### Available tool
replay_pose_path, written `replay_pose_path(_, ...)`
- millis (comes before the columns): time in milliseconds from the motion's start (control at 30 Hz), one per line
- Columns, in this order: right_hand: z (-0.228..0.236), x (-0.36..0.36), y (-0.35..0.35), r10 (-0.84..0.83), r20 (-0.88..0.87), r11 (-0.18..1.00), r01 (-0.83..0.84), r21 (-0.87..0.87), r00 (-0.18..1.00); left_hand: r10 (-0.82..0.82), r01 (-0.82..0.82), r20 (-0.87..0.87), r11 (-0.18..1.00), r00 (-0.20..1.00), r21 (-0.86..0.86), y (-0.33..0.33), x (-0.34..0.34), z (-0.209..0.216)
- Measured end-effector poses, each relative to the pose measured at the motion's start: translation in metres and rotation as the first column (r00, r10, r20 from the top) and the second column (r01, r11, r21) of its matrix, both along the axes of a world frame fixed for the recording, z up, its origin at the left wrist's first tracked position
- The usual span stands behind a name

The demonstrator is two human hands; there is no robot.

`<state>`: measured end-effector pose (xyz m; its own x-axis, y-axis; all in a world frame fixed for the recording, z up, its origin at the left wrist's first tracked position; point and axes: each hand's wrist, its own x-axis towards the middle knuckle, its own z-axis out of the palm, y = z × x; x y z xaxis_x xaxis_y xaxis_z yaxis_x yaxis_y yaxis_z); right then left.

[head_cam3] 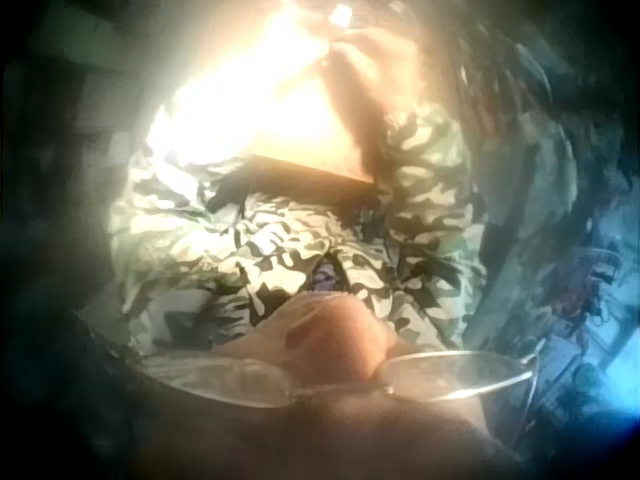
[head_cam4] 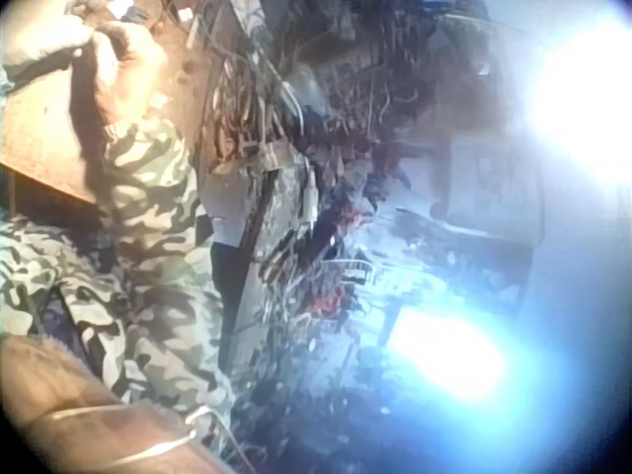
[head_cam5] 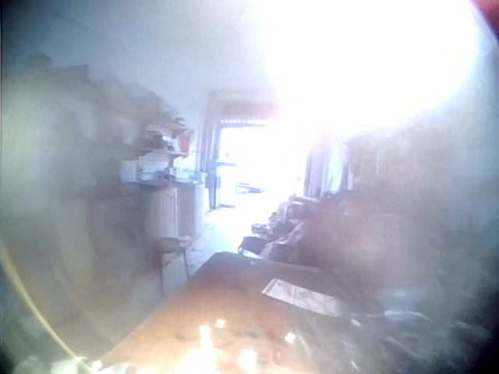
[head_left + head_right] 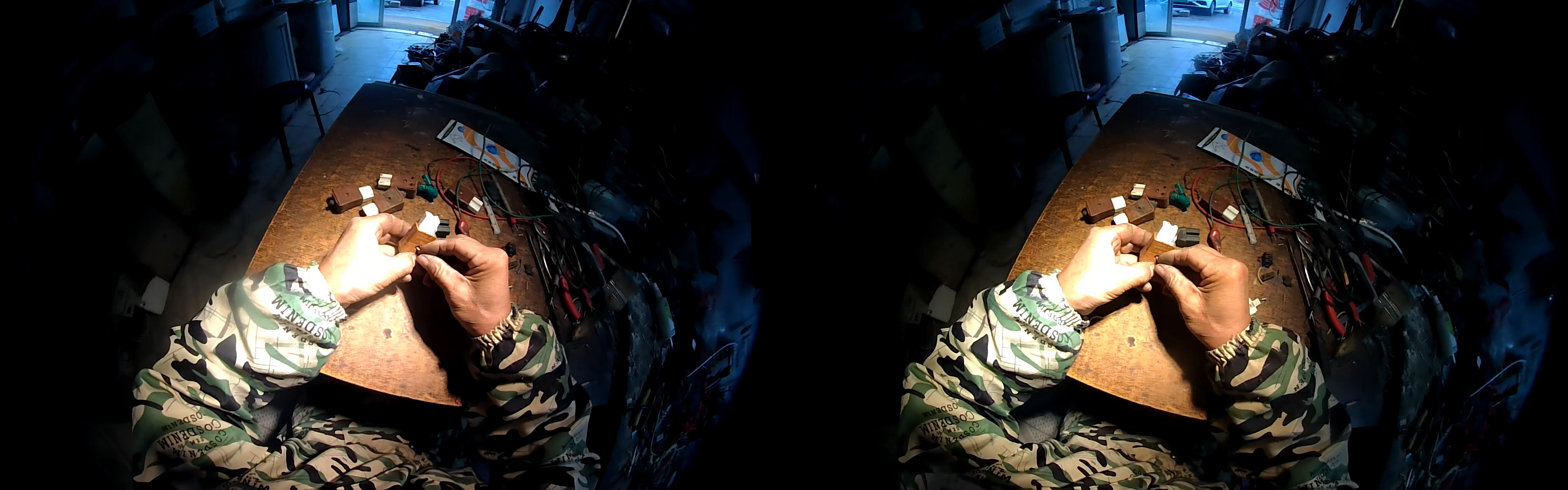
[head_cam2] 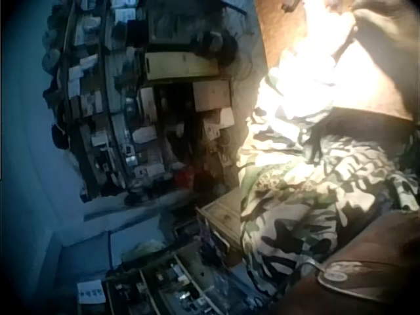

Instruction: The person assembles small electrical connectors by inserting white plastic pieces into brown housings and using a screwdriver to secure internal components. The person handles multiple connectors one at a time, aligning parts and tightening screws on a cluttered workbench.

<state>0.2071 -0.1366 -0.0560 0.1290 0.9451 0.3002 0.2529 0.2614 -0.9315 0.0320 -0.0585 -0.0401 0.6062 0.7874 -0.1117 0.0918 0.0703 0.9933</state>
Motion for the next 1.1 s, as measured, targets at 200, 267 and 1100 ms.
replay_pose_path(200,0.003,-0.002,-0.001,-0.192,0.322,0.968,0.126,0.217,0.927,-0.011,0.011,0.011,1.0,1.0,-0.001,-0.001,0.0,-0.005)
replay_pose_path(267,0.003,-0.001,-0.001,-0.178,0.28,0.971,0.123,0.204,0.943,-0.022,0.022,-0.027,1.0,0.999,0.017,-0.001,0.0,-0.004)
replay_pose_path(1100,0.039,0.05,-0.006,-0.165,-0.034,0.982,0.167,0.085,0.986,-0.048,0.058,0.065,0.983,0.997,-0.174,0.013,-0.008,0.008)
